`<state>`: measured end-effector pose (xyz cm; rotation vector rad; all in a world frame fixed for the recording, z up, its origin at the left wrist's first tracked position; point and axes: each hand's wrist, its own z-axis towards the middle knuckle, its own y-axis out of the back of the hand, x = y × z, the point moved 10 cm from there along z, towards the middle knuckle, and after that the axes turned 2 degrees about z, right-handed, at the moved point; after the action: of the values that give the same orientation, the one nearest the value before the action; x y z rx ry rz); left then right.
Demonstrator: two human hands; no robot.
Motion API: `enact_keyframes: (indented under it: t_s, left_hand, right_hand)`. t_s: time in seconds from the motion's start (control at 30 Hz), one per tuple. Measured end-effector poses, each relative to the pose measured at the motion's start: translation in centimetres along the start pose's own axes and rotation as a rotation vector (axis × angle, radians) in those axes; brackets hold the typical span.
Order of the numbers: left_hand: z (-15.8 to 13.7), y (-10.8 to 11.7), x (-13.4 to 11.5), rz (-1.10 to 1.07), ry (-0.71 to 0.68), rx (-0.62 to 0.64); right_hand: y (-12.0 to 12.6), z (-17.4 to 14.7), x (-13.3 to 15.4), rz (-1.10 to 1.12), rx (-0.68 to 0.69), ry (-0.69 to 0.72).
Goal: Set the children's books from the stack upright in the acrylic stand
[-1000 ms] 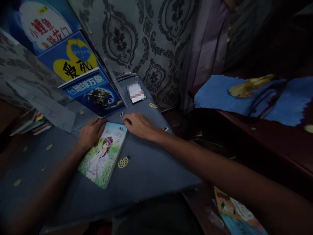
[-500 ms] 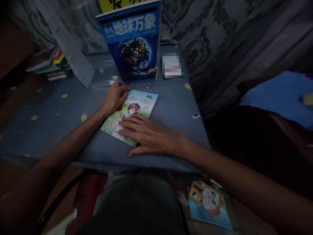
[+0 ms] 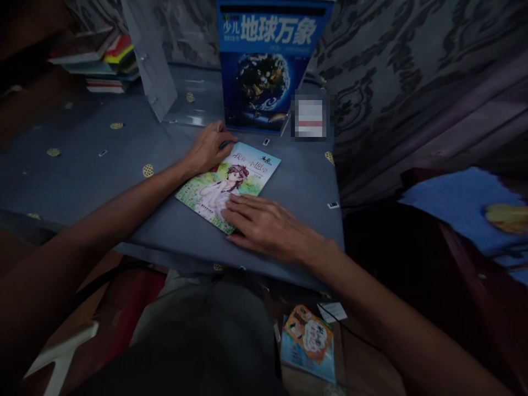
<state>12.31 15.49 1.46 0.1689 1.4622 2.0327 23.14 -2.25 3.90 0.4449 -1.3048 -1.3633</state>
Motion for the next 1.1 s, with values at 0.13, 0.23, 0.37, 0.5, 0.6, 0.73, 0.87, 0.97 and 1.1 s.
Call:
enact_keyframes:
  t_s: [0.13,0.23,0.37,0.5,0.6,0.73,0.87,0.97,1.1]
  left_hand:
    - [-0.1,0.1,-0.2,-0.040,0.013,0.013]
    - [-0.1,0.2,-0.4,-0.037,0.024,0.017]
    - [-0.1,0.2,-0.5,-0.025,0.023,0.016]
    - [-0.2,0.4,-0.6,-0.029,0.028,0.008]
    - [-0.3,0.4,-0.7,0.007,0.062,0.040]
    - [-0.3,0.3,-0.6,0.008,0.084,0.060]
    - [0.0,0.0,-0.2,-0.045,0.036,0.015]
    - [0.1,-0.3,0.1,-0.066,0.017,-0.011]
    - [0.1,-0.3,0.2,-0.070,0.024,-0.008]
  right_hand:
    - [0.7,-0.2,0.4,0.036,-0.055,-0.005]
    - [1.5,0.1,0.3,0.084,-0.082,-0.038]
    - [1.8,0.8,-0.3,0.163,-0.051,-0.115]
    - [1.8,1.0,-0.9,0.184,-0.038,-0.141]
    - [1.8,0.8,-1.2,0.181,-0.048,-0.152]
    - [1.7,0.6,-1.4,0.178,-0.058,-0.173]
    - [1.9,0.6,-0.6,0.145,-0.075,-0.124]
    - [1.3,0.1,0.6,0.112,-0.064,-0.058]
    - [0.2,-1.4,2.2,0.013,-0.127,-0.005]
